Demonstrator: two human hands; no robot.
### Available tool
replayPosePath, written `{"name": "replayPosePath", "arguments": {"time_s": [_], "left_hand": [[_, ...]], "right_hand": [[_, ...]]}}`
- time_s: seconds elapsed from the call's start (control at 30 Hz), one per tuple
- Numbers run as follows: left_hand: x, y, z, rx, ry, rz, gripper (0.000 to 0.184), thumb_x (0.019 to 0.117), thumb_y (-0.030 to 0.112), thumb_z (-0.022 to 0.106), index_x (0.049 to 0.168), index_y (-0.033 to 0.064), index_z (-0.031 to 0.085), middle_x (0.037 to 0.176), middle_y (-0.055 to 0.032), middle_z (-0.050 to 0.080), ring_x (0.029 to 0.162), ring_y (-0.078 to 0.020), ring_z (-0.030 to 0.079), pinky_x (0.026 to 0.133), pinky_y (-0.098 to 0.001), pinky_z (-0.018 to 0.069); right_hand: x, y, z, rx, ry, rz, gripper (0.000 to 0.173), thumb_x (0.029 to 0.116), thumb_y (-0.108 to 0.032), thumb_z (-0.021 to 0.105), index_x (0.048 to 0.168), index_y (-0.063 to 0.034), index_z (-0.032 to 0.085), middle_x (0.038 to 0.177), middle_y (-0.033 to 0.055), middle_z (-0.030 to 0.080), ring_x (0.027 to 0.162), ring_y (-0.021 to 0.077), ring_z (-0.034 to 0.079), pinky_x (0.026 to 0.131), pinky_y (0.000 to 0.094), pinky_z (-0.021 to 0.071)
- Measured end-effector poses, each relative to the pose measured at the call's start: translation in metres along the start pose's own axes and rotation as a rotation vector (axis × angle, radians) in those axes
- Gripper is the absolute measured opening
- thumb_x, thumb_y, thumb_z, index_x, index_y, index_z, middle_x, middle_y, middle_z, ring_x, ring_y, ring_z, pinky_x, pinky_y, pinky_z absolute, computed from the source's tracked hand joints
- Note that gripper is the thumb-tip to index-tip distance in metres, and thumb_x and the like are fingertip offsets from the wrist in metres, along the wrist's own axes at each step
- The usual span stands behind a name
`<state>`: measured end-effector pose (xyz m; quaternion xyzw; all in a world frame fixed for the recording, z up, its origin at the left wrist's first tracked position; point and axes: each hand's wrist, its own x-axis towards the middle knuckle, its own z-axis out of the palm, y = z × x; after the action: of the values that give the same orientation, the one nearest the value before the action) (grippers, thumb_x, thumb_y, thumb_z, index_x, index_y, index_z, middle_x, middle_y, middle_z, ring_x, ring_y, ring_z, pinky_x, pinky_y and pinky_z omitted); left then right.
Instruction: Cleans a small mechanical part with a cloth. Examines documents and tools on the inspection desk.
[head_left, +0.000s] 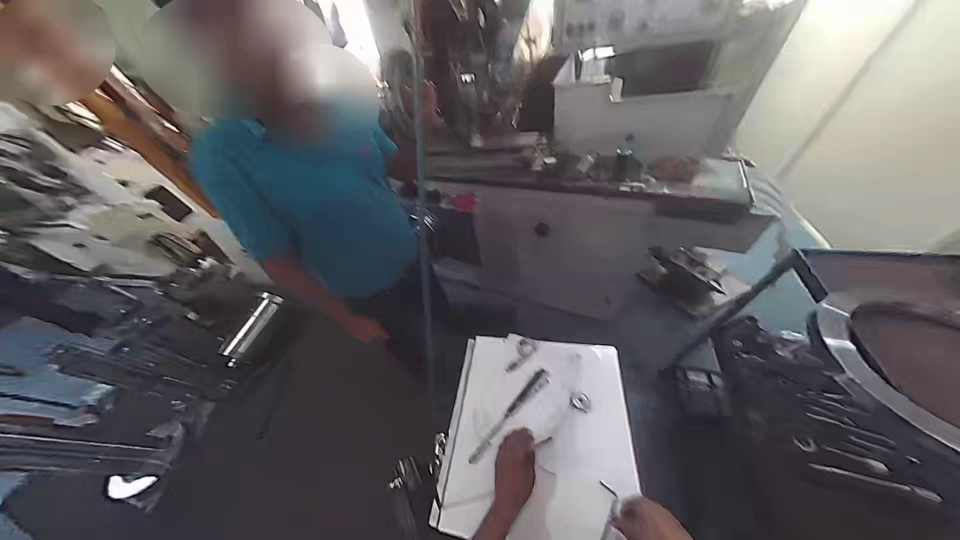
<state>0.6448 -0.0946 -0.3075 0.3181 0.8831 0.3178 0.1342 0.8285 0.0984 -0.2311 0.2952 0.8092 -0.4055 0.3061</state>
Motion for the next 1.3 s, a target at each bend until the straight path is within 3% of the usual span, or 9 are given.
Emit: {"name": "replayPosePath", "arguments": {"time_s": [0.13,0.3,0.37,0.47,0.6,0.77,0.93,1.17,1.3], "left_hand": [[0.01,-0.015,0.005,-0.078,0.091,-0.031,0.034,0.1053,0.019,0.05,0.127,0.0017,0.069,0.128,-0.0167,0.069,0.124,-0.0307,0.064,0.11,-0.046,0.0486],[0.017,-0.003,-0.011,-0.118,0.04,-0.189,0.041,0.1075,0.026,0.048,0.129,-0.0038,0.066,0.127,-0.0233,0.068,0.123,-0.0357,0.063,0.11,-0.0498,0.0462],[0.015,-0.007,-0.01,-0.135,0.021,-0.147,0.039,0.1064,0.026,0.05,0.13,-0.001,0.066,0.129,-0.021,0.067,0.125,-0.0331,0.062,0.111,-0.0475,0.0465],[0.008,-0.021,0.004,-0.181,0.101,0.033,0.03,0.0993,0.019,0.06,0.12,0.0008,0.072,0.13,-0.0163,0.068,0.126,-0.0291,0.062,0.111,-0.0436,0.0475],[-0.004,-0.025,0.015,-0.166,0.111,0.115,0.035,0.0982,0.026,0.061,0.122,0.0017,0.071,0.141,-0.0161,0.061,0.136,-0.0324,0.054,0.117,-0.047,0.0417],[-0.009,-0.029,0.016,-0.159,0.141,0.14,0.038,0.0974,0.027,0.062,0.124,0.0021,0.07,0.142,-0.0156,0.061,0.137,-0.0326,0.054,0.117,-0.0481,0.0407],[-0.011,-0.031,0.017,-0.136,0.124,0.138,0.049,0.0953,0.04,0.062,0.128,0.0039,0.068,0.145,-0.014,0.059,0.14,-0.0319,0.051,0.118,-0.0492,0.0389],[-0.014,-0.036,0.015,-0.087,0.009,0.277,0.05,0.0951,0.047,0.061,0.128,0.0114,0.072,0.15,-0.0098,0.056,0.147,-0.0312,0.043,0.124,-0.0514,0.0279],[-0.011,-0.037,0.014,-0.1,0.006,0.272,0.049,0.098,0.048,0.056,0.127,0.0117,0.073,0.15,-0.0089,0.056,0.146,-0.0311,0.043,0.124,-0.0521,0.0275]], "right_hand": [[0.025,-0.026,-0.006,0.009,0.007,-0.037,0.038,0.1009,-0.041,0.059,0.103,-0.0061,0.073,0.089,0.0152,0.072,0.087,0.0326,0.069,0.082,0.0573,0.0524],[0.041,-0.06,0.008,0.065,0.126,-0.186,0.036,0.0988,-0.033,0.06,0.124,-0.0087,0.067,0.088,0.0121,0.072,0.08,0.0289,0.069,0.079,0.0531,0.0551],[0.05,-0.071,0.016,0.03,0.182,-0.203,0.043,0.0968,-0.029,0.061,0.136,-0.0117,0.063,0.101,0.0142,0.069,0.086,0.03,0.068,0.081,0.0532,0.0546],[0.065,-0.088,0.021,-0.094,0.27,-0.185,0.047,0.0954,-0.025,0.06,0.142,-0.0172,0.06,0.124,0.017,0.063,0.091,0.0325,0.069,0.079,0.0531,0.0565],[0.089,-0.101,0.021,-0.243,0.299,-0.113,0.039,0.0979,-0.021,0.057,0.135,-0.0103,0.064,0.141,0.0218,0.053,0.103,0.0378,0.068,0.084,0.0535,0.0571],[0.092,-0.1,0.03,-0.34,0.343,-0.14,0.031,0.0996,-0.018,0.057,0.125,-0.0046,0.069,0.135,0.0227,0.058,0.11,0.039,0.066,0.088,0.0532,0.056],[0.082,-0.107,0.036,-0.472,0.171,-0.104,0.034,0.1031,-0.016,0.05,0.129,0.0026,0.062,0.138,0.0235,0.057,0.114,0.0397,0.065,0.091,0.053,0.0555],[0.078,-0.102,0.036,-0.477,-0.003,-0.152,0.036,0.0972,-0.016,0.058,0.129,-0.0001,0.06,0.137,0.0225,0.055,0.111,0.0394,0.066,0.089,0.0546,0.0559],[0.081,-0.099,0.036,-0.432,-0.015,-0.165,0.034,0.0983,-0.019,0.057,0.128,-0.0029,0.062,0.137,0.0207,0.056,0.108,0.0378,0.067,0.086,0.0547,0.0567]]}}
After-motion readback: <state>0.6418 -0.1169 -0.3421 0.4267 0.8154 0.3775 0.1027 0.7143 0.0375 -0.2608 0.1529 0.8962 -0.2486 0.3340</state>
